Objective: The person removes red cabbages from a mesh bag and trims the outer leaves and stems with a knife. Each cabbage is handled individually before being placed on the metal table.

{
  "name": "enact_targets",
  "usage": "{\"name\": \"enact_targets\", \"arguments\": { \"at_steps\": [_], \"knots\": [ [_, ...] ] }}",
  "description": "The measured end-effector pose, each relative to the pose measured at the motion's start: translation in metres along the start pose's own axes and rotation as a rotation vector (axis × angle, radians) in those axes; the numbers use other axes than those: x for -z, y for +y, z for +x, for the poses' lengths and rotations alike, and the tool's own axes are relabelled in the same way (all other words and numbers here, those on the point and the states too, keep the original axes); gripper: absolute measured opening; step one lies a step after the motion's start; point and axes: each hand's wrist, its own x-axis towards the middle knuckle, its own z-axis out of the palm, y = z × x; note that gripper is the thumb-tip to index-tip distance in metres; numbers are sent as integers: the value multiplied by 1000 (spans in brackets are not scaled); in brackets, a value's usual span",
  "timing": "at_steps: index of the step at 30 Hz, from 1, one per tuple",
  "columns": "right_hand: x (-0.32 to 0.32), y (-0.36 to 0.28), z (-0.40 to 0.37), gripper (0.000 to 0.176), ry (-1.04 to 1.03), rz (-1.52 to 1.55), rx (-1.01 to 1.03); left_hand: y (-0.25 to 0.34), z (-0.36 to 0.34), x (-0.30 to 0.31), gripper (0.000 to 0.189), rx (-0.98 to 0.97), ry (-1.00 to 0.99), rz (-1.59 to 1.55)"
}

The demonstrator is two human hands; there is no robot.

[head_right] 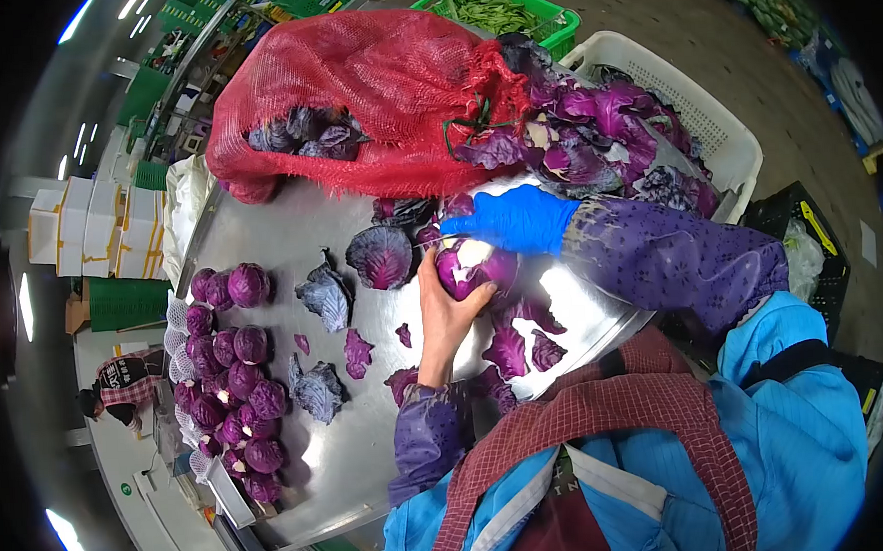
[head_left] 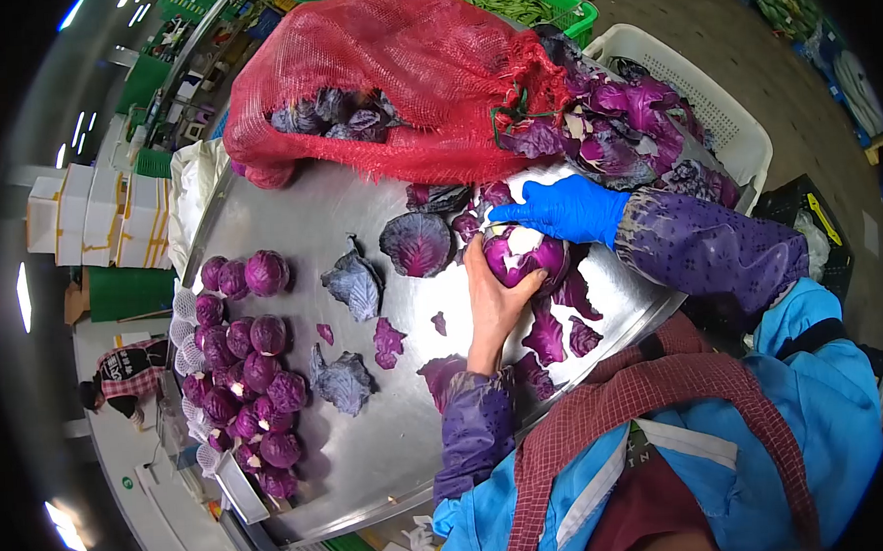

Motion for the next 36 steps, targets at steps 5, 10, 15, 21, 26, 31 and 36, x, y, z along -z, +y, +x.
{"name": "enact_targets", "arguments": {
  "at_steps": [5, 10, 15, 21, 26, 31, 36],
  "knots": [
    [-24, 28, 9, 40, -115, 352, -365, 4, -8, -9, 94, -91, 42, 49],
    [-48, 35, -2, 45, 45, 682, -469, 7, -17, -6, 96, -135, 6, 47],
    [-51, 28, -1, 48, 109, 945, -568, 3, -29, 0, 96, -156, -41, -12],
    [-20, -22, -15, 31, 85, 316, -635, 21, -32, 3, 98, 48, 137, -67],
    [-47, -12, -34, 37, 130, 335, -673, 30, -25, -17, 81, 8, 202, 178],
    [-49, 22, -53, 40, 268, 475, -632, 27, -18, -3, 82, -143, 49, 148],
    [11, 27, -38, 52, 32, 687, -839, 34, -21, 19, 90, -14, -24, 337]
  ]
}}
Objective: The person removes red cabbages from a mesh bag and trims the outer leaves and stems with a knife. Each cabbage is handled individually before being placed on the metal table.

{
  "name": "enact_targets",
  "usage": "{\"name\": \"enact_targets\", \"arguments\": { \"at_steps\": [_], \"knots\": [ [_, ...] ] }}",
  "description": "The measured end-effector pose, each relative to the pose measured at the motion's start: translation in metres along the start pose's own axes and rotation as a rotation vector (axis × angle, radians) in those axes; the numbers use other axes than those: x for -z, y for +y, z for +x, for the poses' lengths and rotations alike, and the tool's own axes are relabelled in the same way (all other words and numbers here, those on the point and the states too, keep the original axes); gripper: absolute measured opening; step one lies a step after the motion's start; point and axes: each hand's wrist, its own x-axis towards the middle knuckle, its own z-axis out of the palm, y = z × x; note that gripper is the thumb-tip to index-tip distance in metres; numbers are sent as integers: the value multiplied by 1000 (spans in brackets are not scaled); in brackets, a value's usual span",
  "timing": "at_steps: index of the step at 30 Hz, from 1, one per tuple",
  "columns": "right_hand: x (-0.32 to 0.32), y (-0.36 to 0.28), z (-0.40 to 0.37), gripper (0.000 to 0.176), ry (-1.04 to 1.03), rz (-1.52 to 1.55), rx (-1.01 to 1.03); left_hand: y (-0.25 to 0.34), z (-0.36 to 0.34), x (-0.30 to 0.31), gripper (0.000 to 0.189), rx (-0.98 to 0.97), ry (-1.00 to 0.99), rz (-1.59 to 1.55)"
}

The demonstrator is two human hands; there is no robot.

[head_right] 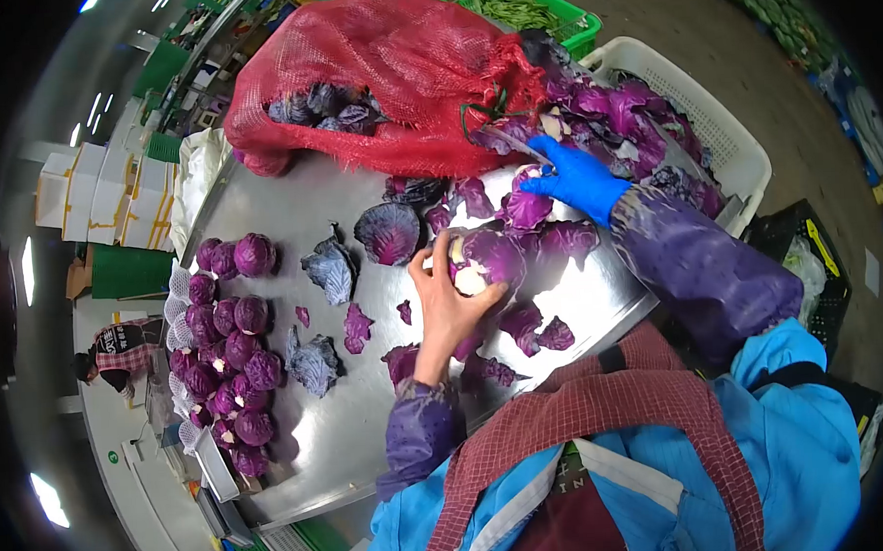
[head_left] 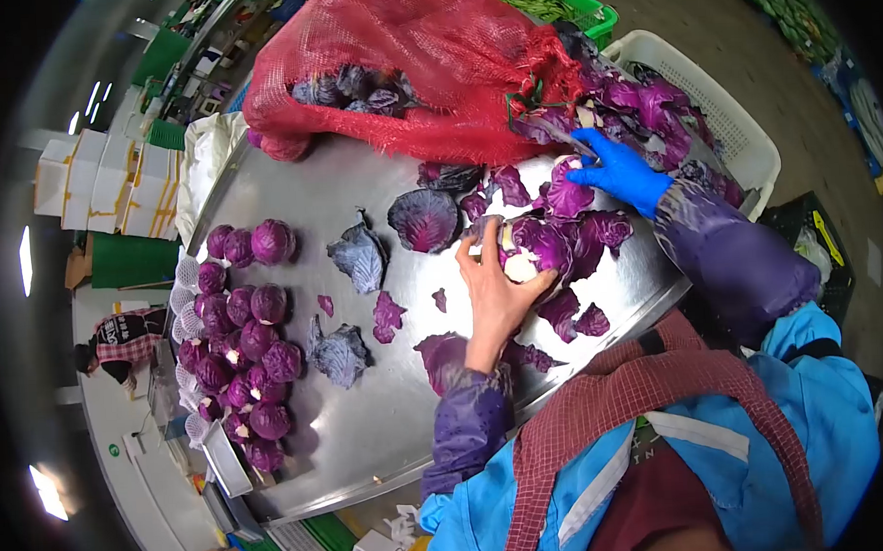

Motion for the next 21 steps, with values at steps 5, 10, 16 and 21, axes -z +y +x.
{"name": "enact_targets", "arguments": {
  "at_steps": [5, 10, 16, 21],
  "knots": [
    [-13, -44, -39, 42, -259, 72, 558, 0, -10, -26, 94, 219, 276, -326],
    [-42, -46, -39, 46, -295, -312, 626, 3, -11, -36, 76, 135, 330, -280],
    [-32, -66, -8, 36, -264, -489, 551, 3, -8, -42, 78, 100, 323, -222],
    [-42, -51, 16, 39, -313, -335, 590, 1, -14, -45, 82, 43, 303, -234]
  ]
}}
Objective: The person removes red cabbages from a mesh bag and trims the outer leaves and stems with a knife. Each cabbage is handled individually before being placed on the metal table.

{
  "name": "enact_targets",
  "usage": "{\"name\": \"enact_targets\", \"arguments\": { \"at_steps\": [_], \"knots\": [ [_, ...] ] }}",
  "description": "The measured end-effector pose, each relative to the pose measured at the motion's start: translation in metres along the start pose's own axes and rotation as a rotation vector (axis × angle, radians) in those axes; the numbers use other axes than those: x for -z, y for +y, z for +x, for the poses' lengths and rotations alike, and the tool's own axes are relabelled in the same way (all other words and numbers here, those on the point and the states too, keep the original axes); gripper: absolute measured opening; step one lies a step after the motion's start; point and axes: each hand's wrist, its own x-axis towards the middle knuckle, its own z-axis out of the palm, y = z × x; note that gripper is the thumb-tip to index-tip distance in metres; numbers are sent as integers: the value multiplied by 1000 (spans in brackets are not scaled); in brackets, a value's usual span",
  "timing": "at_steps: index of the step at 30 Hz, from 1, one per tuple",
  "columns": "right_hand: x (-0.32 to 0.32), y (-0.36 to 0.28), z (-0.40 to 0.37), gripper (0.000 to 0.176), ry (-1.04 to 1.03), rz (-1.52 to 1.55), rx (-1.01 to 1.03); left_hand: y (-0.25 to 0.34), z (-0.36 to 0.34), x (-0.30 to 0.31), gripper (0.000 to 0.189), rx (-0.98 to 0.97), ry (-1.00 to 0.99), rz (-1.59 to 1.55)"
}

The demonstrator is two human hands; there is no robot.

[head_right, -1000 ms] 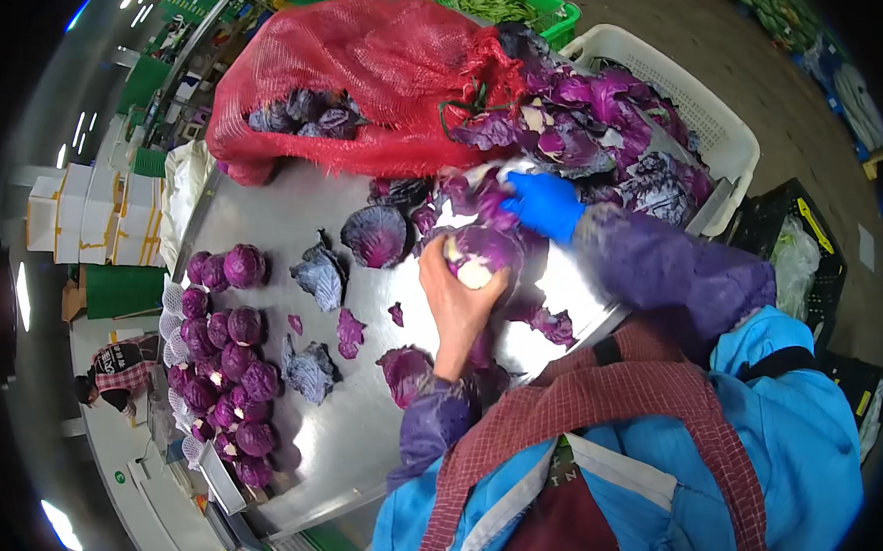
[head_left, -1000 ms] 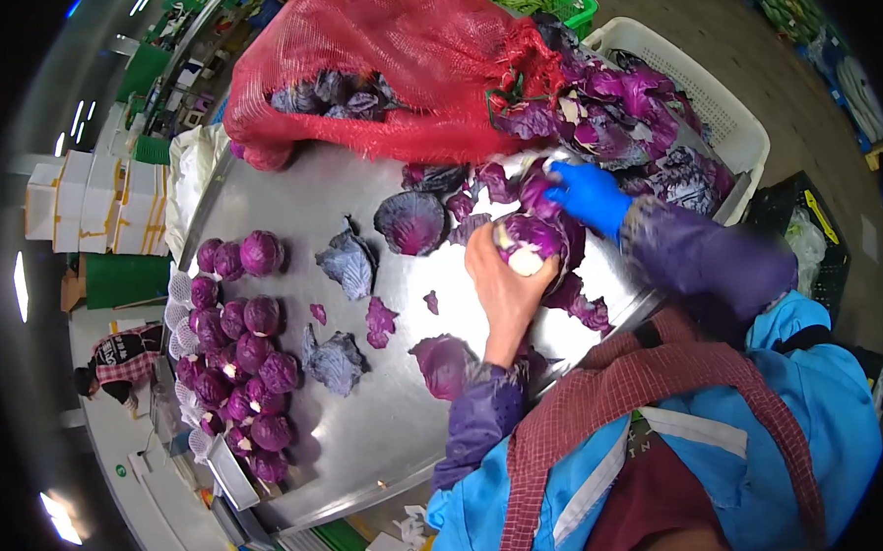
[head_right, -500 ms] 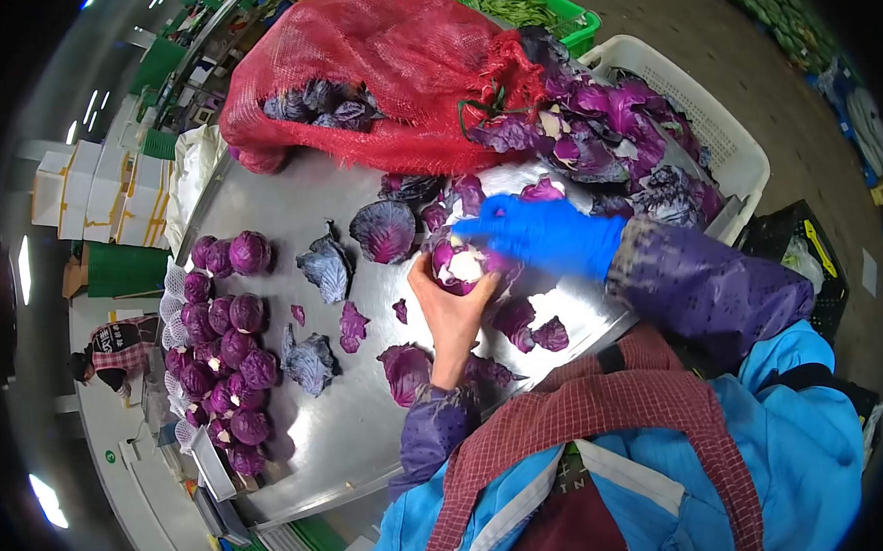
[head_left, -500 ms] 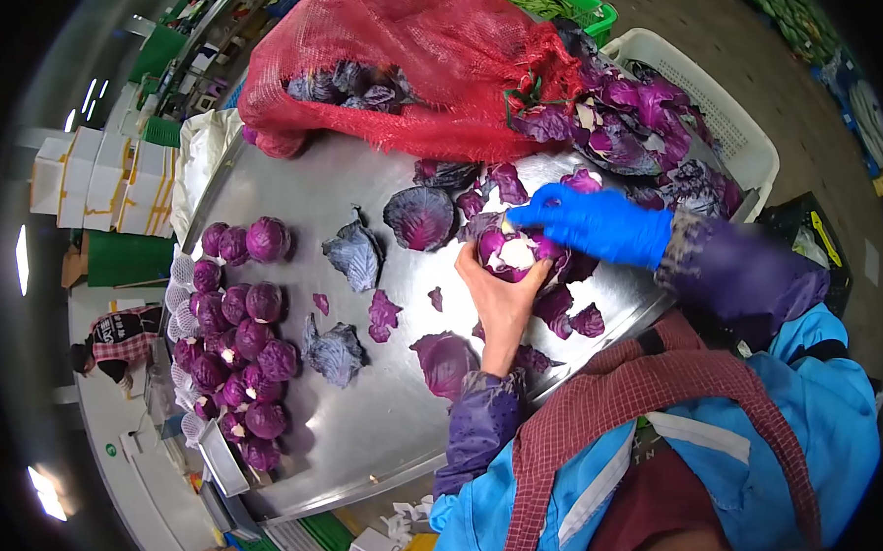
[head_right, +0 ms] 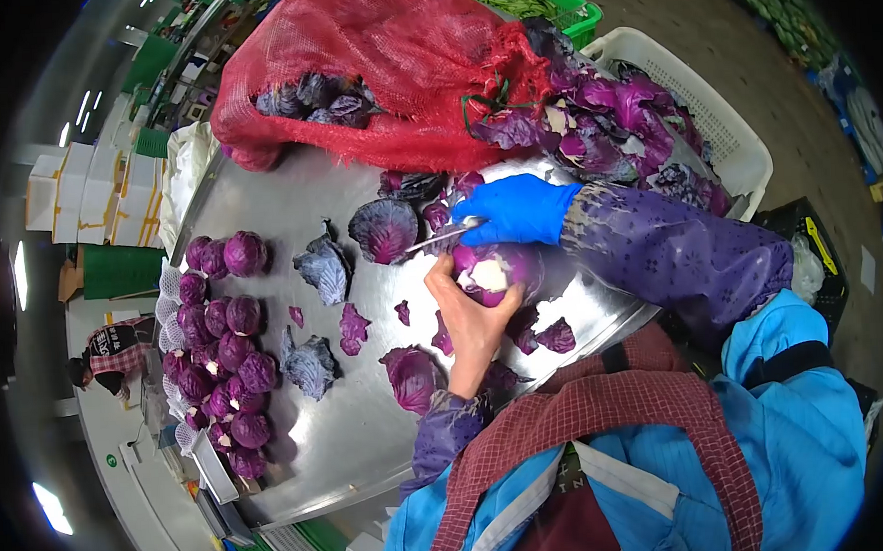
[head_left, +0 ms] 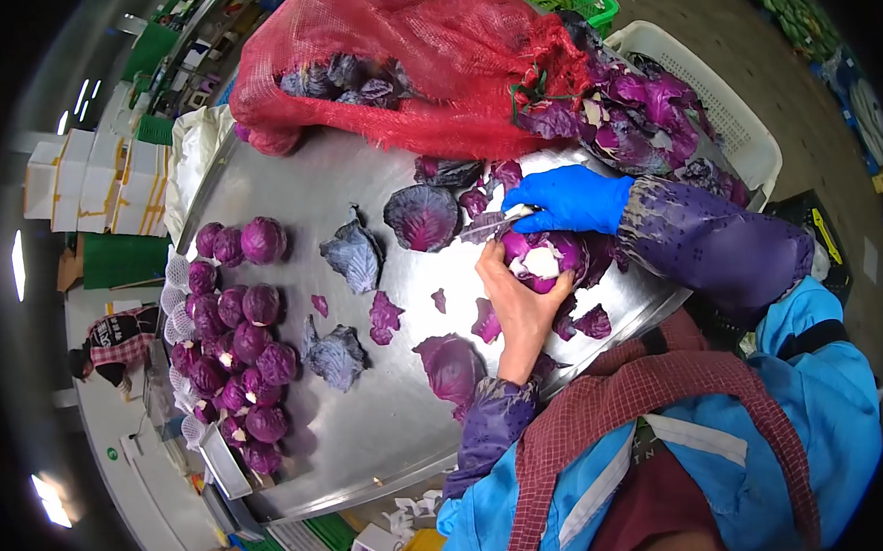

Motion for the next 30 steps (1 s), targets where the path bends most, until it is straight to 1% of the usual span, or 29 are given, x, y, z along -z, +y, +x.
{"name": "enact_targets", "arguments": {
  "at_steps": [2, 3, 4, 5, 6, 7, 8, 10, 11, 12, 14, 15, 17, 20, 21, 22, 23, 24, 25, 26, 28, 29, 30],
  "knots": [
    [-9, 7, 7, 35, -41, -17, -39, -1, -3, 3, 83, 14, -12, 20],
    [-8, 3, 10, 36, -3, 54, -78, -1, -3, 4, 84, 36, -22, -7],
    [-10, 11, 13, 36, 0, 56, -76, 0, -4, 6, 85, 54, -34, -32],
    [-14, 26, 19, 39, 56, 5, -159, -4, -9, 5, 88, -36, -32, 62],
    [-10, 29, 21, 41, 114, -50, -240, -2, -13, 5, 88, -47, -44, 34],
    [-8, 32, 20, 46, 81, 37, -230, -5, -14, 6, 89, -71, -29, 29],
    [-7, 35, 18, 46, 78, 38, -230, -8, -16, 6, 89, -85, -19, 23],
    [9, 9, 5, 49, 72, 66, -112, -6, -9, 8, 87, -7, -43, -22],
    [7, 6, 1, 46, 138, 1, -39, -7, -6, 7, 87, -41, -44, -5],
    [13, -3, -6, 46, 141, -7, -40, -6, -3, 8, 87, -47, -40, -11],
    [39, -25, -28, 38, 70, -33, -32, -5, -1, 7, 86, 11, -47, -68],
    [47, -27, -39, 38, 65, -34, -36, -5, 0, 7, 86, 35, -40, -59],
    [55, -23, -59, 36, -232, -132, -81, -9, 1, 8, 85, 47, -38, -59],
    [56, -11, -68, 36, -202, -209, -121, -7, 4, 8, 85, 50, -41, -43],
    [60, -10, -63, 36, -184, -245, -166, -6, 5, 7, 85, 35, -36, -25],
    [60, -5, -62, 36, -183, -245, -168, -6, 5, 6, 85, 18, -30, -6],
    [56, 3, -58, 35, -111, -283, -156, -5, 6, 7, 85, 14, -28, -4],
    [53, 10, -53, 34, -39, -321, -143, -4, 6, 7, 85, 61, -47, -31],
    [50, 17, -46, 32, -71, -459, -249, -4, 5, 9, 86, 111, -72, -55],
    [46, 20, -48, 32, -62, -457, -250, -4, 2, 8, 86, 64, -95, -31],
    [43, 4, -43, 37, 55, 27, -102, 1, 0, 7, 86, 2, -66, 12],
    [33, -5, -45, 51, 150, 94, -21, 6, 0, 7, 86, 94, -88, -74],
    [28, -19, -40, 60, 189, 101, 52, -2, -1, 2, 85, -2, -63, 16]
  ]
}}
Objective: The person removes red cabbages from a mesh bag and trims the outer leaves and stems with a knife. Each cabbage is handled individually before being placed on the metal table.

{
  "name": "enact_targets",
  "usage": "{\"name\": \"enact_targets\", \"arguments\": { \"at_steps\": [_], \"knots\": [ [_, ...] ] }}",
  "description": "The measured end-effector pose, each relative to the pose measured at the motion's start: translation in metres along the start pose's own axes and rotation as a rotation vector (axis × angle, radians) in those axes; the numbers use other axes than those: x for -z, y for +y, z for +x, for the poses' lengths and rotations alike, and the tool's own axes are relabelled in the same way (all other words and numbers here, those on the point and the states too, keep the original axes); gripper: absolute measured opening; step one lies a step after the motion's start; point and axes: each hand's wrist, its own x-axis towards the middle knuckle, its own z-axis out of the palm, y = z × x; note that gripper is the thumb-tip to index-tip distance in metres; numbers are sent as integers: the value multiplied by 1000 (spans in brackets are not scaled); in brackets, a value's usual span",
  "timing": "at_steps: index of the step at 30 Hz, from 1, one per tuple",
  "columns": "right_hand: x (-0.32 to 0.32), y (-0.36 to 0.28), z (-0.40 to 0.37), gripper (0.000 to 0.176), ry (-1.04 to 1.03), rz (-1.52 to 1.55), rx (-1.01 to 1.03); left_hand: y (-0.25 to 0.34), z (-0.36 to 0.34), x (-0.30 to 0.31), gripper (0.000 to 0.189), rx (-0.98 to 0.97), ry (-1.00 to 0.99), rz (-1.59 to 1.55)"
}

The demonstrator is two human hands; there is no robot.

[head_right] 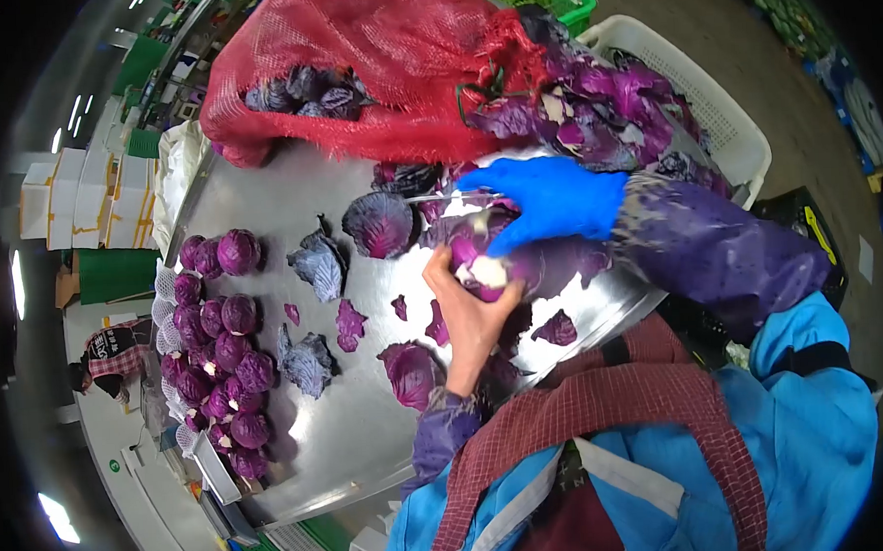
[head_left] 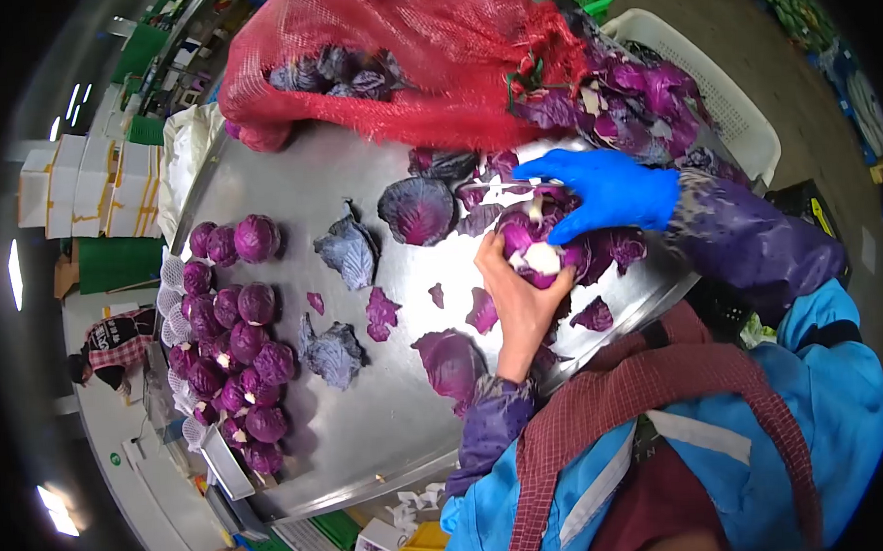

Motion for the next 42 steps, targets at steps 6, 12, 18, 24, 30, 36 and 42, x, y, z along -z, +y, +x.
{"name": "enact_targets", "arguments": {
  "at_steps": [6, 12, 18, 24, 30, 36, 42],
  "knots": [
    [-43, 21, 27, 56, -135, -106, -163, 1, -1, -1, 87, -29, -19, -5],
    [-43, 60, 53, 44, -107, -271, -64, 8, 0, -3, 87, -101, -10, -7],
    [-89, 125, 42, 48, 239, -310, 10, -6, -26, -1, 96, -77, -24, -142],
    [-31, 32, 33, 46, 287, -166, -107, -14, -35, 2, 97, 71, 46, -217],
    [-53, 43, -10, 29, -61, 14, -252, -4, -21, 28, 86, 81, -30, -47],
    [-49, 21, 8, 28, -188, -78, -210, 4, 8, 20, 68, -200, 4, 190],
    [-75, 48, 18, 29, -182, -301, -192, 18, -7, 12, 68, -201, -19, 252]
  ]
}}
